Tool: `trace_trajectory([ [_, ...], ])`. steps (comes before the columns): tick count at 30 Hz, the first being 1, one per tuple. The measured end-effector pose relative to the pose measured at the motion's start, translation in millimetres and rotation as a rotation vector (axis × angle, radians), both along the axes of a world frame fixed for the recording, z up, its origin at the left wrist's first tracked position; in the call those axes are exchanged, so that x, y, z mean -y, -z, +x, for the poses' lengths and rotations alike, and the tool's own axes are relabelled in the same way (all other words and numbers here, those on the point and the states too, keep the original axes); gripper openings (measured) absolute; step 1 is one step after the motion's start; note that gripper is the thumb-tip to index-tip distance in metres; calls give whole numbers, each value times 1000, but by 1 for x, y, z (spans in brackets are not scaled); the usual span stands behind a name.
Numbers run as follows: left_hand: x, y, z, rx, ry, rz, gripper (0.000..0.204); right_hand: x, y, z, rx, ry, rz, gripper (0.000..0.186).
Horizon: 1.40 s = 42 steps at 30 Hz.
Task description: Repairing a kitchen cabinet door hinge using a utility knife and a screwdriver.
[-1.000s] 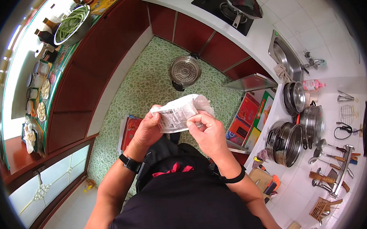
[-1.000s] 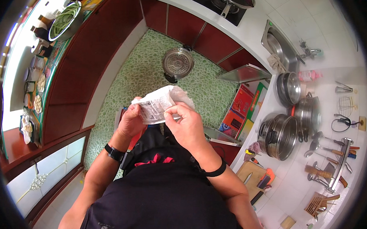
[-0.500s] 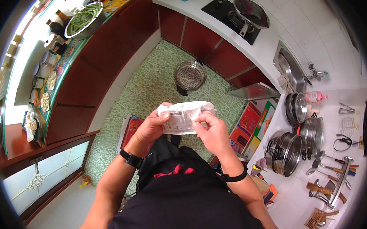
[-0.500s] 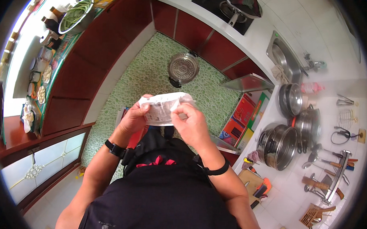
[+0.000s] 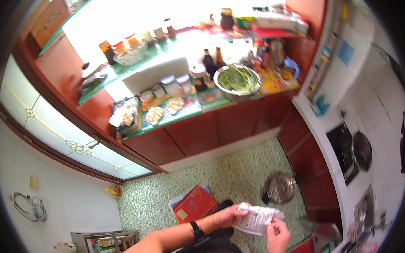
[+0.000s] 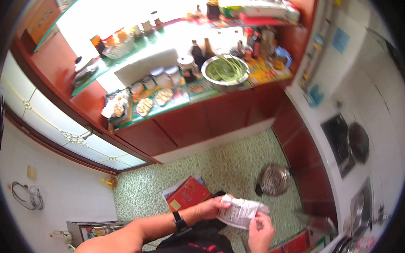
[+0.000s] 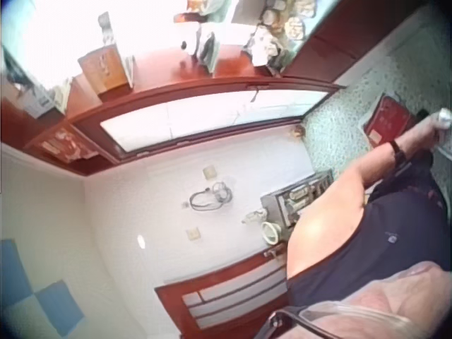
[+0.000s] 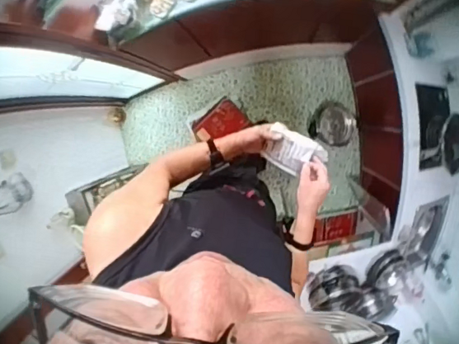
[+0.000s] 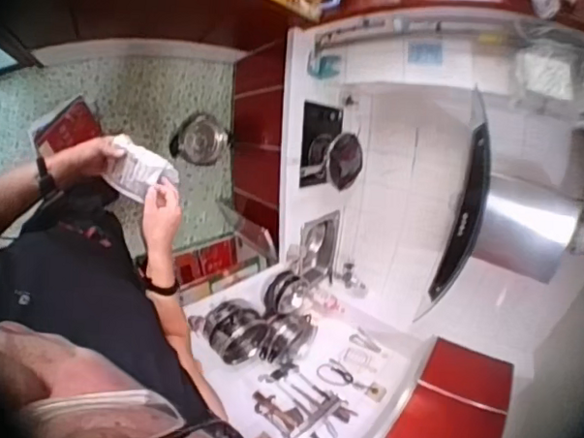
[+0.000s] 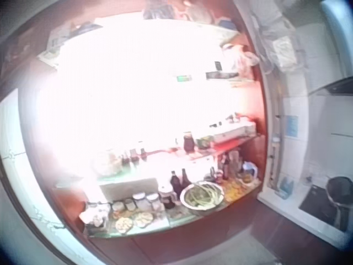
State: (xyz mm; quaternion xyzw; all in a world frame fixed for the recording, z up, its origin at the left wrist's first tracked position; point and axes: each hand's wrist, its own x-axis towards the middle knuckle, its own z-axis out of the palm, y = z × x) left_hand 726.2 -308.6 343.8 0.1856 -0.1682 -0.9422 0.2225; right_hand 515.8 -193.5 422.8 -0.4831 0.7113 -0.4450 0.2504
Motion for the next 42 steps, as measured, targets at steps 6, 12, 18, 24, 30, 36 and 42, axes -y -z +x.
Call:
trace_trajectory([
  [6, 40, 6, 27, 43, -72, -16, 52, 80, -52, 30, 16, -223, 574, 12],
  [12, 101, -24, 68, 272, -323, -155, 49, 157, -52, 43, 237, -257, 182, 5],
  [18, 205, -194, 262, 422, -1283, -472, 54, 216, -87, 24, 302, -253, 69, 9],
  [24, 272, -328, 416, 960, -1694, -588, 45, 227, -55, 16, 321, -142, 123, 3],
  [30, 351, -299, 461, 1560, -1614, -930, 34, 226, -40, 21, 382, -161, 270, 4],
  [36, 327, -288, 443, 2680, -1710, -783, 68, 226, -35, 22, 229, -236, 254, 2],
  [42, 266, -256, 415, 1889, -2025, -839, 31, 227, -25, 19, 206, -159, 314, 3],
])
